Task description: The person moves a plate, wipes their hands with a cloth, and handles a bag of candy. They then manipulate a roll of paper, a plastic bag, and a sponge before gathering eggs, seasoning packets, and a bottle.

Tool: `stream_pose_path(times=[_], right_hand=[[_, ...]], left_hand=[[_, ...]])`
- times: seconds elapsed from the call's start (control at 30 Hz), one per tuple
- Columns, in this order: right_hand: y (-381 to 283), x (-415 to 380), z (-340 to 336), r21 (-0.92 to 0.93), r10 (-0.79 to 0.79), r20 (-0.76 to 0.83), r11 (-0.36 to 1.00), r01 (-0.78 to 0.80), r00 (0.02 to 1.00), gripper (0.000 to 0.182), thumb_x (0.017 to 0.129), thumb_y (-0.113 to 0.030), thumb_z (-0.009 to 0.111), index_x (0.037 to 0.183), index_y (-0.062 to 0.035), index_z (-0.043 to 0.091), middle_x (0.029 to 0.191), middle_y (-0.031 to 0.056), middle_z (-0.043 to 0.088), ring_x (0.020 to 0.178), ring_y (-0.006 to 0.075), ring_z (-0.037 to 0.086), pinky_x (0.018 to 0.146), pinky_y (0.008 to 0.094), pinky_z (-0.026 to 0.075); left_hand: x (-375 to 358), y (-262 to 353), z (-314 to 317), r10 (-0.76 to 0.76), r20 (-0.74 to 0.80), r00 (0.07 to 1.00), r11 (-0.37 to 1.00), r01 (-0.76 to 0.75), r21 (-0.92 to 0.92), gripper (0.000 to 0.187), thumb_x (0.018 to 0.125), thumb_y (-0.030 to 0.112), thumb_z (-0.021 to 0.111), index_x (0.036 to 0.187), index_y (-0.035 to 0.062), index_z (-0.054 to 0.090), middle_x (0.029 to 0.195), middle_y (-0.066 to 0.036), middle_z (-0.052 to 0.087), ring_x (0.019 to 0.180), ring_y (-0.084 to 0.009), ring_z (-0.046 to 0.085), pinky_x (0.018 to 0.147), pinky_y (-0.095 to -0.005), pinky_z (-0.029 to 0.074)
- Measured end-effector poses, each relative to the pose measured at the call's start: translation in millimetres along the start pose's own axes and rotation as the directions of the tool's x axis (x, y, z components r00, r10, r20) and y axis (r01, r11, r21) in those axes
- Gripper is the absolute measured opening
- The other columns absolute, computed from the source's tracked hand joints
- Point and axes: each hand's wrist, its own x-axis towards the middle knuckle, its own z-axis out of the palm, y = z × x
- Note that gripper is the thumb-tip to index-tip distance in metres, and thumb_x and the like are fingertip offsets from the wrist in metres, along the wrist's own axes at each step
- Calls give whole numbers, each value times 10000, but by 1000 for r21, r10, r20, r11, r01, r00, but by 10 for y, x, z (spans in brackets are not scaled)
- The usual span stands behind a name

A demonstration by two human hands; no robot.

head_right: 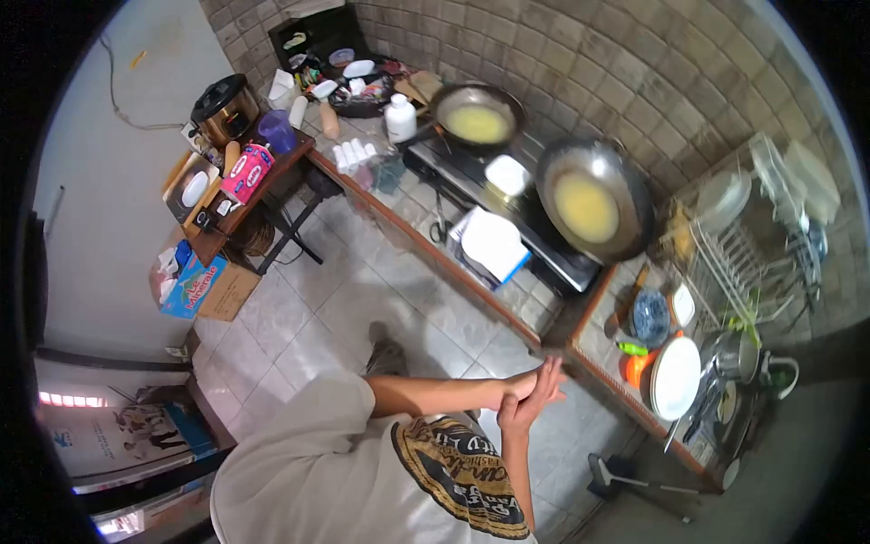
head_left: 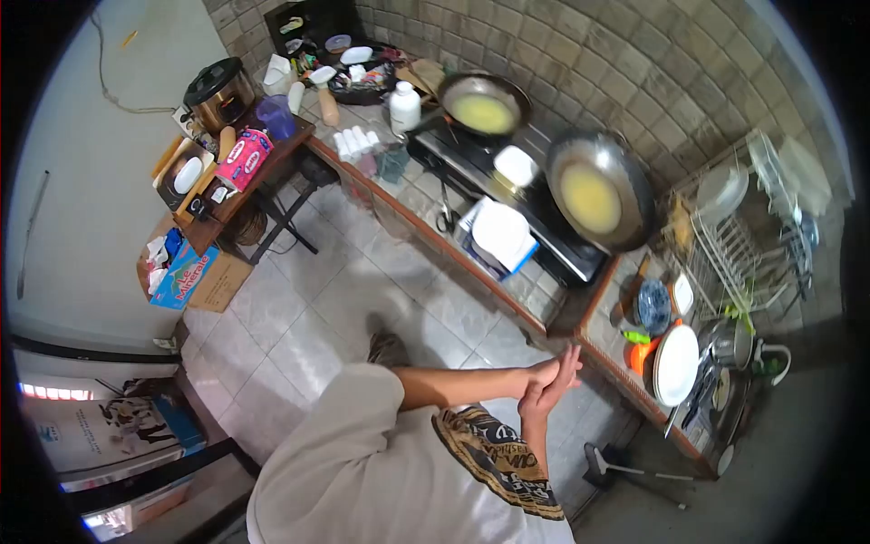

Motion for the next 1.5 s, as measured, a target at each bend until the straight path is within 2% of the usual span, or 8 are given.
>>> stream_pose_path(times=[0.07, 0.27, 0.5, 0.67, 0.93, 1.1, 1.23, 1.5], right_hand=[[-109, 180, 395, -13, -116, 33, 993, 116, 993, 628, 846, -480, 323, 1256, -4, 336, 1274, 230, 361, 1201, 377, 310, 976, 467, 191], [-36, 373, 2024, 100, 136, 412, 976, -193, 901, 372, 904, -230, 345, 669, -7, 527, 552, 100, 524, 458, 238, 503, 433, 324, 387], [-1591, 1113, 2964, 426, 12, 873, 464, -777, 487, 379, 913, -331, 351, 981, 9, 505, 905, 89, 565, 822, 149, 536, 734, 281, 435], [-1996, 1490, 3176, 576, -390, 774, 103, -811, 500, 629, 877, -522, 241, 1197, 5, 364, 1181, 168, 426, 1070, 229, 426, 891, 335, 347], [-2478, 2818, 3502, 482, -624, 691, 22, -876, 365, 777, 829, -619, 202, 1292, 5, 237, 1310, 187, 290, 1201, 258, 300, 974, 348, 255], [-2350, 3217, 3736, 813, -641, 507, 133, -568, 576, 1017, 701, -715, 365, 1326, 42, 100, 1404, 194, 8, 1303, 305, 17, 1026, 444, 63], [-2030, 3400, 4246, 911, -757, 161, 361, 200, 633, 909, 707, -644, 418, 1290, 34, 254, 1350, 281, 142, 1254, 442, 119, 998, 528, 60], [-1483, 3764, 4871, 799, -451, 250, 596, 81, 857, 690, 785, -479, 455, 1296, -47, 287, 1363, 184, 235, 1235, 382, 252, 992, 479, 184]], left_hand=[[58, 646, -182, -709, -82, 700, 643, 596, -481, 805, 770, 708, 137, 1082, 39, 460, 1123, -106, 481, 983, -208, 466, 882, -320, 348], [-698, 2501, -1649, -517, -232, 824, 799, 367, -476, 845, 762, 713, 154, 1222, 33, 354, 1184, -167, 474, 1050, -241, 481, 912, -372, 340], [-1130, 3620, -2046, 98, -429, 898, 913, 91, 399, 469, 829, 317, 521, 1193, 45, 404, 1211, -111, 450, 1104, -246, 445, 883, -371, 359], [-936, 3714, -2116, 369, -13, 930, -176, 83, 981, 430, 751, 303, 566, 1119, 91, 496, 1199, -100, 470, 1065, -260, 465, 910, -427, 307], [-440, 4277, -2999, 539, 389, 747, -624, 44, 780, 412, 699, 485, 545, 1029, 243, 594, 1196, -6, 488, 1139, -193, 416, 954, -380, 282], [93, 4390, -3525, 753, 93, 651, -303, 217, 928, 589, 796, 594, 360, 1220, 196, 451, 1309, -82, 356, 1233, -239, 295, 992, -408, 205], [637, 4416, -3453, 448, -801, 396, 893, -169, 417, 705, 852, 580, 191, 1330, 62, 219, 1336, -107, 302, 1210, -235, 311, 961, -338, 216], [846, 4134, -3685, 176, -752, 635, 905, 197, 378, 592, 911, 391, 271, 1361, 58, 76, 1415, -95, 68, 1299, -205, 132, 1027, -308, 153]])
